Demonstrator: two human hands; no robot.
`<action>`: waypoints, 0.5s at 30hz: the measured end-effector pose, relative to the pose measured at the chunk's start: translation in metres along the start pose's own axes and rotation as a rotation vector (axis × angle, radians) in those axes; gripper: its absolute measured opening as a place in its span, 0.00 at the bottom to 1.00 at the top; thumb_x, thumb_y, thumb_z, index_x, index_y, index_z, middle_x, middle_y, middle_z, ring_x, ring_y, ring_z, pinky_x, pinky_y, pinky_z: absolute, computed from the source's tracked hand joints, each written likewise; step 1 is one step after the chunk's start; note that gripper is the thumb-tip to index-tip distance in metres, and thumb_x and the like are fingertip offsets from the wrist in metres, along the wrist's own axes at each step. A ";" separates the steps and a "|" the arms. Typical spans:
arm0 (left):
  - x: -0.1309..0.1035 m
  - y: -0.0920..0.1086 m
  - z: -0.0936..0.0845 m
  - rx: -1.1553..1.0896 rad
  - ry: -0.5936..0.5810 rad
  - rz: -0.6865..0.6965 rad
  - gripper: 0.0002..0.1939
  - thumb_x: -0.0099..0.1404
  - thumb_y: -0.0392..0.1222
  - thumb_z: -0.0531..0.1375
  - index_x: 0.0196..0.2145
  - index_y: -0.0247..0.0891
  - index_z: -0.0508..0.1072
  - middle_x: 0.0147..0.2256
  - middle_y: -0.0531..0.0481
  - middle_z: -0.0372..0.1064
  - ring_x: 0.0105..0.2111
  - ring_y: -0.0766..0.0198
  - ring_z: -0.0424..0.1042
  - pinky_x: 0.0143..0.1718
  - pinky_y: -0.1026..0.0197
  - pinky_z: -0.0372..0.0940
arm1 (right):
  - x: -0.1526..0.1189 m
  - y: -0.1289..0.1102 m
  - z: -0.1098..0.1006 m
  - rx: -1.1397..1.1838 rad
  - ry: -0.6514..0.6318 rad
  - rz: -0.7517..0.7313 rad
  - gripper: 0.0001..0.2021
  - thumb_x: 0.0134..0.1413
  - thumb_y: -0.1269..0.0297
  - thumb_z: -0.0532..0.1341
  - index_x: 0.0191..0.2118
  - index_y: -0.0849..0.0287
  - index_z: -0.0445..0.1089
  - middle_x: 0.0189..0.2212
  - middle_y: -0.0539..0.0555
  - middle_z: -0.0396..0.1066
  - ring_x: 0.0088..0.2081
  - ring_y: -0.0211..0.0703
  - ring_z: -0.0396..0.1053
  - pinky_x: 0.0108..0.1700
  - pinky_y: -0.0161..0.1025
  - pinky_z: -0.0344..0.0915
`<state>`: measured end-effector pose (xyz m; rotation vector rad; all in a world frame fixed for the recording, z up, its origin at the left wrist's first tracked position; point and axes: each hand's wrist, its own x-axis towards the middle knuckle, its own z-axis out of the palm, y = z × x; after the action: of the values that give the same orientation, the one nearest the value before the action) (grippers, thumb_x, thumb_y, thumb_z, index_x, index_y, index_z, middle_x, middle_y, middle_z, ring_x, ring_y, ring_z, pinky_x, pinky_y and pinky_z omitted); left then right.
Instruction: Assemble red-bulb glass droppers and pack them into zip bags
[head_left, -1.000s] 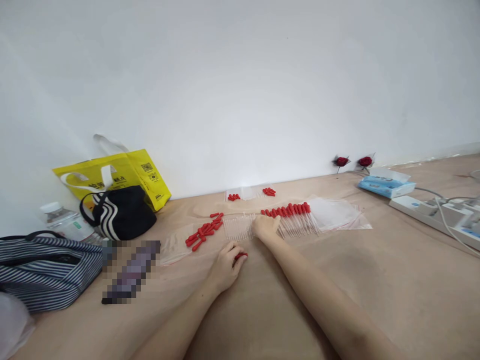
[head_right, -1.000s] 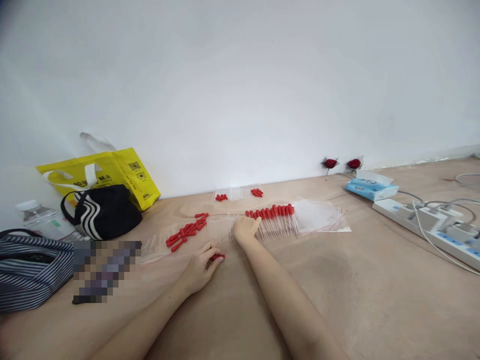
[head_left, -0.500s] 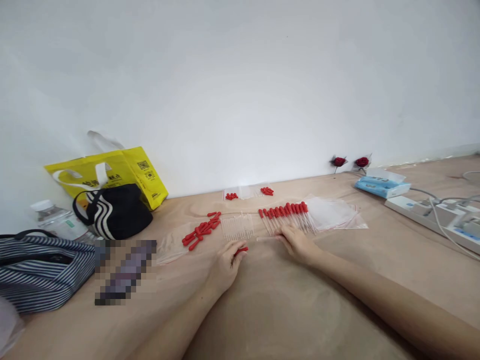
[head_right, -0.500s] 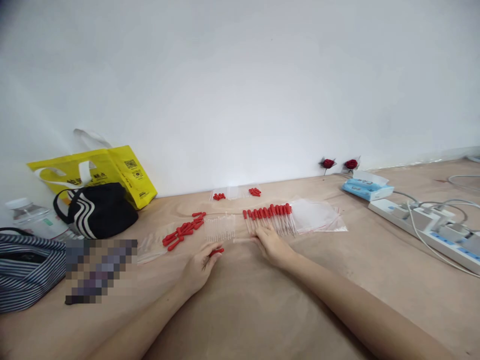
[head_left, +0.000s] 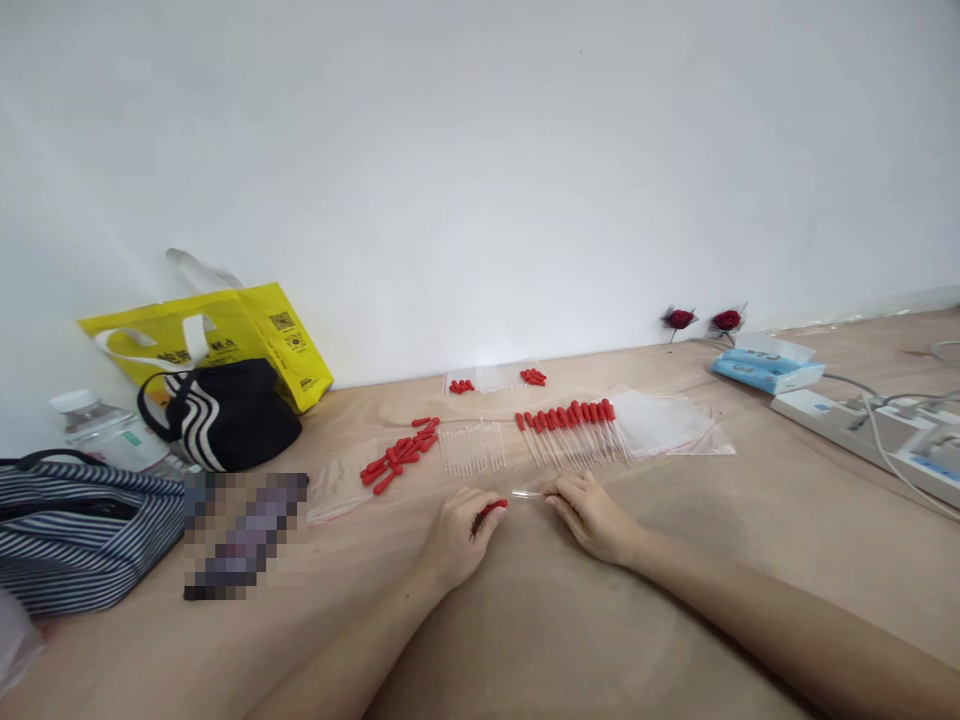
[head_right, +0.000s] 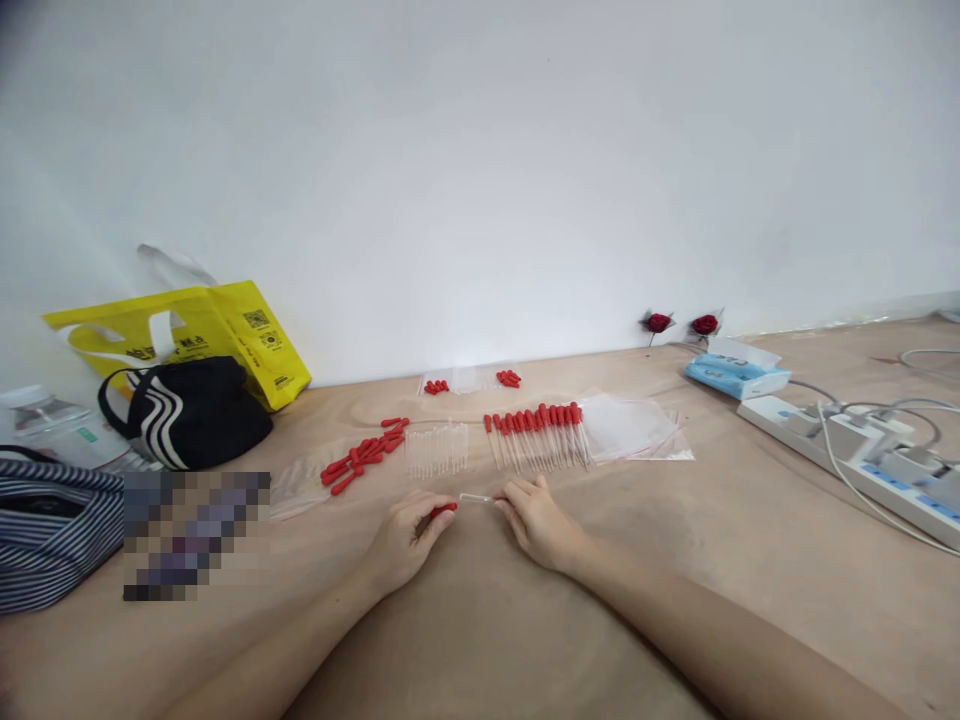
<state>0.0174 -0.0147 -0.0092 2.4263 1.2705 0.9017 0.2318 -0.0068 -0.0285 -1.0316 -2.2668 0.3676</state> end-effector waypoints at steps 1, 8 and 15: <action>0.000 0.000 0.000 -0.008 0.004 -0.014 0.09 0.62 0.40 0.52 0.34 0.38 0.71 0.31 0.49 0.72 0.32 0.62 0.68 0.36 0.60 0.62 | 0.000 -0.001 0.001 0.009 -0.007 -0.003 0.12 0.60 0.67 0.44 0.37 0.59 0.63 0.32 0.54 0.68 0.34 0.39 0.63 0.39 0.40 0.55; 0.000 0.000 0.006 -0.230 -0.034 -0.191 0.12 0.62 0.44 0.50 0.34 0.36 0.71 0.25 0.53 0.68 0.24 0.66 0.65 0.25 0.66 0.59 | -0.001 -0.014 0.002 0.012 -0.014 0.003 0.10 0.59 0.67 0.46 0.36 0.59 0.64 0.30 0.52 0.68 0.32 0.38 0.63 0.39 0.38 0.53; 0.000 0.003 0.003 -0.173 -0.034 -0.153 0.12 0.61 0.42 0.51 0.28 0.35 0.71 0.23 0.52 0.66 0.24 0.66 0.64 0.26 0.66 0.57 | -0.001 -0.012 -0.002 -0.035 -0.057 -0.123 0.10 0.58 0.68 0.47 0.35 0.60 0.65 0.26 0.52 0.67 0.30 0.37 0.62 0.37 0.37 0.50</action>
<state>0.0215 -0.0167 -0.0105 2.1711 1.2893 0.8844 0.2272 -0.0154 -0.0218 -0.9044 -2.3822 0.3100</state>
